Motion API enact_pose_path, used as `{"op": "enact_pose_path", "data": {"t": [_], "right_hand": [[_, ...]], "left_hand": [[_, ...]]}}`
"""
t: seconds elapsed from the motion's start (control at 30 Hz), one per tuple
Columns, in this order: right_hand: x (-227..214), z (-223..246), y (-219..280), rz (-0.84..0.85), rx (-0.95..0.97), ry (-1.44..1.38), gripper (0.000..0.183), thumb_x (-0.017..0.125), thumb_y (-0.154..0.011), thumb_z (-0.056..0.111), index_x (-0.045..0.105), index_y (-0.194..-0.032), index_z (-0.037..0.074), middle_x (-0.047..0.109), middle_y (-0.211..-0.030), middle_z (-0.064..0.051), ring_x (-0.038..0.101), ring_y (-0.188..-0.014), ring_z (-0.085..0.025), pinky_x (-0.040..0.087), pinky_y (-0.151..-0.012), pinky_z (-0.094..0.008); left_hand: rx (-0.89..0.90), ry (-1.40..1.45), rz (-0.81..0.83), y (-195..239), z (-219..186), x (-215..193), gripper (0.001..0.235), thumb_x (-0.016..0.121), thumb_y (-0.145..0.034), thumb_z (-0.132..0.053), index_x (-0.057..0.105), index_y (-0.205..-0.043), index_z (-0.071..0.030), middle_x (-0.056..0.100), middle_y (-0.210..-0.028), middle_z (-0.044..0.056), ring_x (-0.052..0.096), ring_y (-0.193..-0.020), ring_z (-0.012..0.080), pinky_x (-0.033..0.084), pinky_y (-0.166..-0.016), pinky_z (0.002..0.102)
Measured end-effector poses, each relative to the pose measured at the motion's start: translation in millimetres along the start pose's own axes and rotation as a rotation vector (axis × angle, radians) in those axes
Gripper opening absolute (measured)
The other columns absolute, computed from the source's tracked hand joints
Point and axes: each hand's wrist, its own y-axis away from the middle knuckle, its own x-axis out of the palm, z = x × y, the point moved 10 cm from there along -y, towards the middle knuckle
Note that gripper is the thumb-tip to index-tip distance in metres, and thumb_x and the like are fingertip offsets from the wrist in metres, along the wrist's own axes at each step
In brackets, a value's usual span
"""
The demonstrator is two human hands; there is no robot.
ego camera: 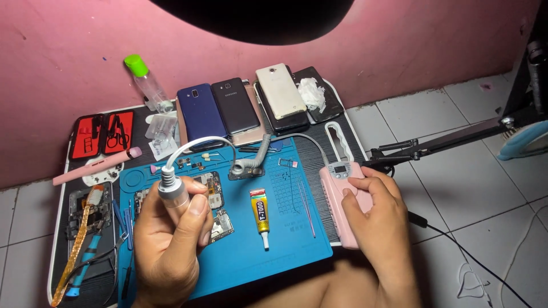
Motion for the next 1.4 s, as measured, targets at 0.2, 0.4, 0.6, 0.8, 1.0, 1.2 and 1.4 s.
{"op": "enact_pose_path", "data": {"t": [0.2,0.4,0.6,0.8,1.0,1.2,1.4], "right_hand": [[-0.4,1.0,0.1,0.0,0.019,-0.007,0.022,0.068,-0.085,0.018,0.073,-0.104,0.008,0.067,-0.132,-0.008,0.064,-0.119,-0.024,0.046,-0.103,-0.037],[-0.9,1.4,0.4,-0.027,-0.012,-0.017,0.02,0.07,-0.085,0.019,0.072,-0.101,0.008,0.068,-0.129,-0.009,0.065,-0.118,-0.025,0.047,-0.103,-0.038],[-5.0,6.5,0.7,-0.021,-0.005,-0.029,0.027,0.064,-0.084,0.018,0.069,-0.109,0.01,0.07,-0.127,-0.007,0.066,-0.116,-0.026,0.048,-0.1,-0.039],[-0.6,-0.2,1.3,-0.003,0.023,-0.026,0.021,0.065,-0.081,0.018,0.071,-0.1,0.012,0.07,-0.13,-0.003,0.068,-0.113,-0.023,0.049,-0.096,-0.037],[1.7,-4.1,0.5,-0.009,0.007,-0.04,0.019,0.07,-0.083,0.02,0.069,-0.099,0.009,0.069,-0.129,-0.008,0.067,-0.115,-0.024,0.049,-0.097,-0.039],[-0.8,-0.5,1.2,-0.036,-0.019,-0.047,0.019,0.071,-0.083,0.019,0.068,-0.098,0.008,0.07,-0.128,-0.009,0.067,-0.115,-0.025,0.05,-0.097,-0.038],[-1.9,1.4,1.2,-0.049,-0.038,-0.02,0.019,0.072,-0.084,0.02,0.068,-0.098,0.008,0.07,-0.127,-0.009,0.067,-0.116,-0.026,0.049,-0.098,-0.039]], "left_hand": [[0.043,-0.012,-0.027,1.8,-3.4,-8.0,0.008,0.054,-0.098,-0.012,0.058,-0.103,-0.006,0.042,-0.066,0.002,0.044,-0.046,0.0104,0.034,-0.045,0.022],[0.041,-0.012,-0.071,5.0,1.5,-9.8,0.009,0.055,-0.097,-0.012,0.058,-0.102,-0.005,0.044,-0.069,0.004,0.043,-0.044,0.0112,0.033,-0.045,0.021],[-0.01,-0.03,-0.076,7.2,6.4,-6.3,0.009,0.056,-0.097,-0.013,0.059,-0.101,-0.005,0.043,-0.066,0.003,0.042,-0.046,0.0114,0.033,-0.043,0.022],[-0.003,-0.05,-0.097,8.6,6.2,-6.9,0.009,0.056,-0.096,-0.012,0.059,-0.101,-0.005,0.043,-0.066,0.003,0.042,-0.045,0.0114,0.032,-0.042,0.022],[0.003,-0.05,-0.103,9.9,5.8,-10.1,0.009,0.055,-0.097,-0.011,0.058,-0.104,-0.005,0.046,-0.071,0.007,0.042,-0.045,0.0121,0.033,-0.043,0.023],[-0.004,-0.039,-0.127,12.7,4.8,-13.8,0.009,0.056,-0.097,-0.012,0.059,-0.103,-0.006,0.043,-0.07,0.005,0.042,-0.045,0.0124,0.033,-0.044,0.023],[0.004,-0.048,-0.137,12.5,4.8,-17.5,0.009,0.056,-0.097,-0.012,0.059,-0.103,-0.005,0.044,-0.07,0.006,0.042,-0.045,0.0122,0.033,-0.043,0.023]]}}
